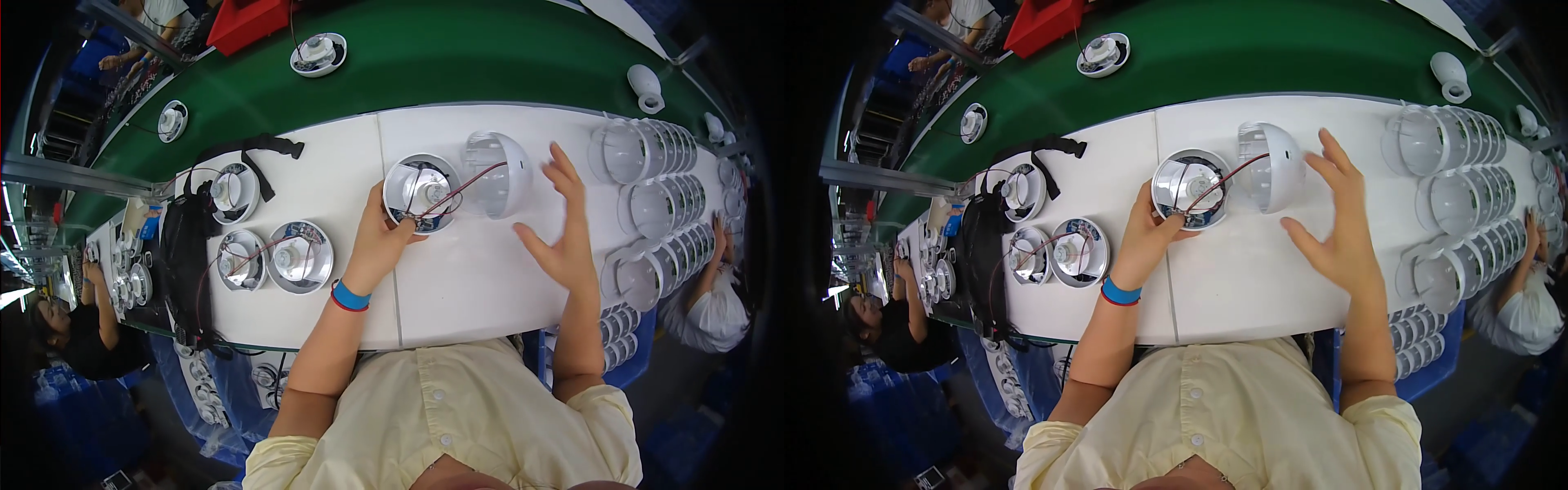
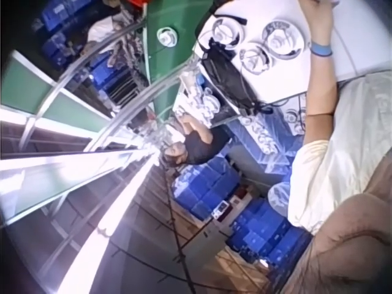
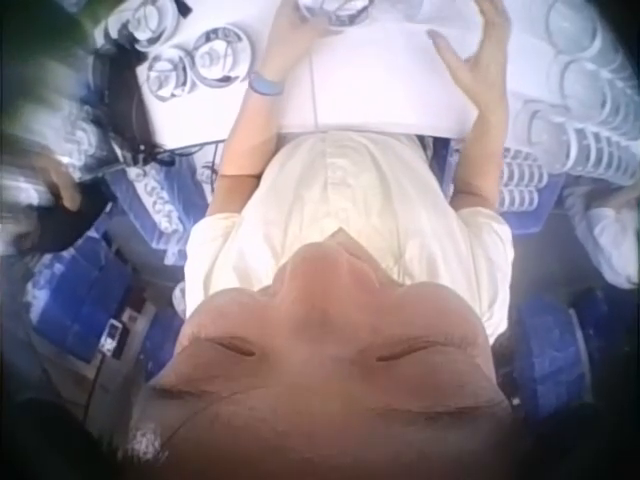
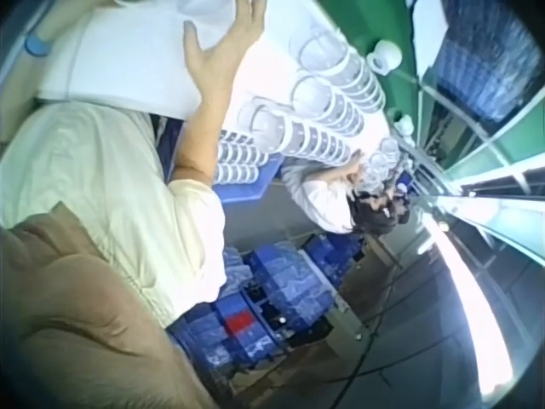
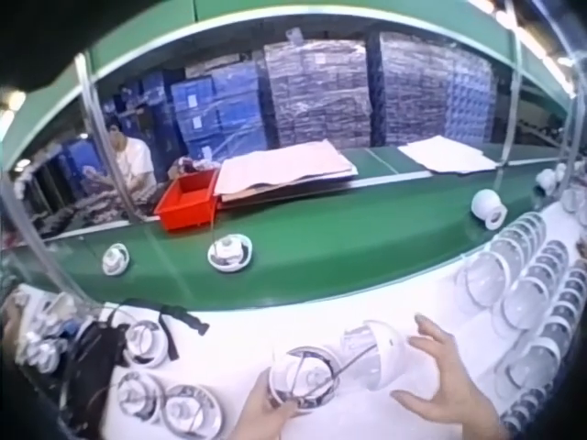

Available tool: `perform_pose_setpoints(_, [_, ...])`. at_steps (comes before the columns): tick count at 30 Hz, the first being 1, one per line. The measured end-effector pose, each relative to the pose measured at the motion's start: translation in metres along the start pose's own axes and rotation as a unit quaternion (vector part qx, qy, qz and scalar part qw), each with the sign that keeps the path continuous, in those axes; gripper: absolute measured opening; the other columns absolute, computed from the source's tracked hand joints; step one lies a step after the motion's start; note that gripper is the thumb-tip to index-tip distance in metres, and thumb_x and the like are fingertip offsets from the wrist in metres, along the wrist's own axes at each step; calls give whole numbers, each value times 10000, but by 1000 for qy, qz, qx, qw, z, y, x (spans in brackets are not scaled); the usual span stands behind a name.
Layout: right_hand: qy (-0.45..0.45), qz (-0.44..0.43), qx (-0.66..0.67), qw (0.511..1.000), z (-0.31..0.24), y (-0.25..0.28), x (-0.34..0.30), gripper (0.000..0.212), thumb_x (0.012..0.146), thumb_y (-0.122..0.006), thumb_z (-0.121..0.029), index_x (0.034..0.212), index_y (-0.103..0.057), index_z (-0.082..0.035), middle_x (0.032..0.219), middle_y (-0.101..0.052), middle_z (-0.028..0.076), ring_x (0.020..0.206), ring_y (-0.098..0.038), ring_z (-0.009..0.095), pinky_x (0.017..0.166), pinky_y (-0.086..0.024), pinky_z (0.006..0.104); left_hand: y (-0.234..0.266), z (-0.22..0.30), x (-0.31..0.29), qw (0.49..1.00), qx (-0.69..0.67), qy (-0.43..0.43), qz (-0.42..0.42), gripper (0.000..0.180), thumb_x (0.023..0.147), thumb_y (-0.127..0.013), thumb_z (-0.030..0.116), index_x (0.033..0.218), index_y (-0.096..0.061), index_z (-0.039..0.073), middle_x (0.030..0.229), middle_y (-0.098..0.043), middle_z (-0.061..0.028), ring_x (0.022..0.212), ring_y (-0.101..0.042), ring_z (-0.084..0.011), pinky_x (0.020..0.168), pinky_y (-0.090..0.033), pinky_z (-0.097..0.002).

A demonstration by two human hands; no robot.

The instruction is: Assembling electronic components into plastic housings at a factory workstation.

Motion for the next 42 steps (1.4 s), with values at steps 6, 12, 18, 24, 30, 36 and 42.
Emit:
perform_pose_setpoints(6, [-133,-184,287,931,77,-86,25,973,643,-796,-76,1493,-324,-124,1488,-363,145,1376,-355,286,1145,-278,384,-14,5,15,996,-83,0,-36,595,840,-481,-87,1398,-302,17,1311,-476,-146,1146,-585,-263,890,-590,-392])
perform_pose_setpoints(12, [-257,-55,510,819,79,-117,36,956,658,-819,-139,1474,-322,-118,1422,-419,119,1325,-400,252,1105,-332,382,-6,18,26,985,-162,-63,6,554,849,-484,-91,1371,-343,27,1326,-480,-142,1194,-555,-279,934,-566,-425])
perform_pose_setpoints(18, [-147,4,215,966,-17,-93,0,958,651,-819,-205,1433,-296,-22,1334,-401,146,1250,-438,277,1052,-378,390,10,14,18,977,-42,-184,96,545,835,-554,-127,1332,-386,21,1283,-524,-123,1176,-555,-222,950,-509,-340])
perform_pose_setpoints(24, [-187,5,177,966,-10,-108,7,994,639,-859,-233,1426,-297,-3,1306,-391,174,1229,-434,319,1018,-398,427,-4,23,8,971,-36,-218,87,609,838,-598,-106,1379,-347,19,1309,-501,-126,1206,-522,-214,1003,-453,-341])
perform_pose_setpoints(30, [-215,20,271,938,-2,-109,10,950,650,-851,-231,1413,-331,-5,1300,-396,193,1240,-419,349,1024,-385,439,-24,22,6,977,-94,-182,-67,799,812,-592,-116,1499,-223,61,1382,-441,-145,1305,-440,-234,1052,-410,-372])
perform_pose_setpoints(36, [-85,-32,203,975,-26,-124,-3,957,615,-854,-219,1406,-349,-31,1335,-382,204,1242,-416,370,1027,-380,437,-20,36,2,945,-295,-113,-84,629,1035,-258,482,1541,-181,116,1427,-433,-108,1323,-425,-235,1109,-337,-396])
perform_pose_setpoints(42, [-71,-38,200,977,-35,-124,6,956,604,-852,-227,1396,-358,-27,1314,-399,208,1210,-430,367,999,-403,438,-19,45,-8,952,-266,-147,-46,709,1011,-209,595,1541,-210,123,1403,-449,-100,1282,-460,-233,1079,-368,-356])
Point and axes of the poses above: each hand's wrist, its own x-axis towards the middle knuckle, its own y-axis out of the back of the hand, z = x × y, the point moved 9 cm from there along x, towards the middle knuckle
